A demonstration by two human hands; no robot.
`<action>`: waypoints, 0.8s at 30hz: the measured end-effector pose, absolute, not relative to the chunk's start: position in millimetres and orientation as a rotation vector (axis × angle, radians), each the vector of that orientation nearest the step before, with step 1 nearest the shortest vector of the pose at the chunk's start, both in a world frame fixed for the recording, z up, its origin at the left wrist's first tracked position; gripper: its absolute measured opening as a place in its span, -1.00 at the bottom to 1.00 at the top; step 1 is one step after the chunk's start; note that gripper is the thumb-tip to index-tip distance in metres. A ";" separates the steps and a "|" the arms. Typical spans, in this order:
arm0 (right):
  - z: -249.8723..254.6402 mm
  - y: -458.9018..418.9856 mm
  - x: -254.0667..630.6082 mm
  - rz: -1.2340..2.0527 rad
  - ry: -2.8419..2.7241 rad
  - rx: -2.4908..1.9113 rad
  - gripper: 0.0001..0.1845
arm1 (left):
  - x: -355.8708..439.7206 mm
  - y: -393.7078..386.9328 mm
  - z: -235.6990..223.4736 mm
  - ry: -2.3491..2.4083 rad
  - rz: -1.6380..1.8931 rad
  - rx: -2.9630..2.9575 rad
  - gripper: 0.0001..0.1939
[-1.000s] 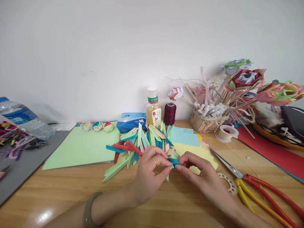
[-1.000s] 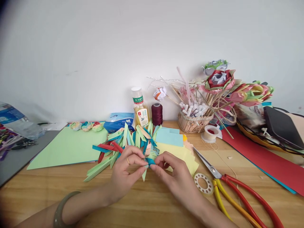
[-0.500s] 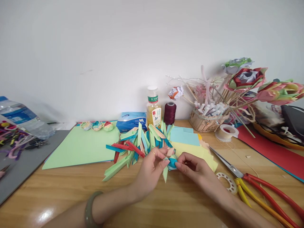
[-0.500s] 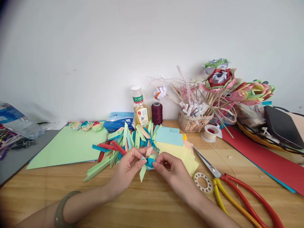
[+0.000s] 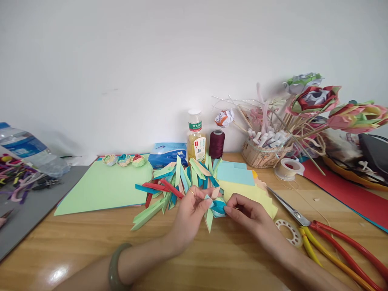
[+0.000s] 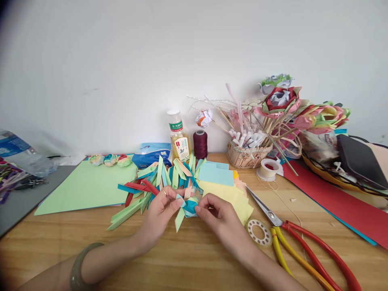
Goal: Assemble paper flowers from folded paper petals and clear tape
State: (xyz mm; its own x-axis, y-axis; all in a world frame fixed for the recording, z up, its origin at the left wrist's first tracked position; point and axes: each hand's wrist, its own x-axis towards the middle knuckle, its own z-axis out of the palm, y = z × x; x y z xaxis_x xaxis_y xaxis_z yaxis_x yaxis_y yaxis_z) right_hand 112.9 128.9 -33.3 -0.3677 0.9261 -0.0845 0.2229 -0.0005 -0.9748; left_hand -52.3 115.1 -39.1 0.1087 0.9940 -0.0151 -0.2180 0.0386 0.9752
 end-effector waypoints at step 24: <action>-18.3 108.0 112.3 0.873 -2.055 -0.829 -0.76 | -49.0 122.7 -27.6 1.066 0.787 1.083 -0.88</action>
State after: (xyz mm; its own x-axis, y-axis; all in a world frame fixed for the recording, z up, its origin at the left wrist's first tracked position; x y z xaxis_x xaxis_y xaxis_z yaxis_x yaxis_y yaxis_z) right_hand 112.3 108.0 -18.3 -0.5160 0.7706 0.3740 0.2657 0.5591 -0.7854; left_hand -49.0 122.7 -27.6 0.3165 0.9047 -0.2852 -0.0052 0.3023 0.9532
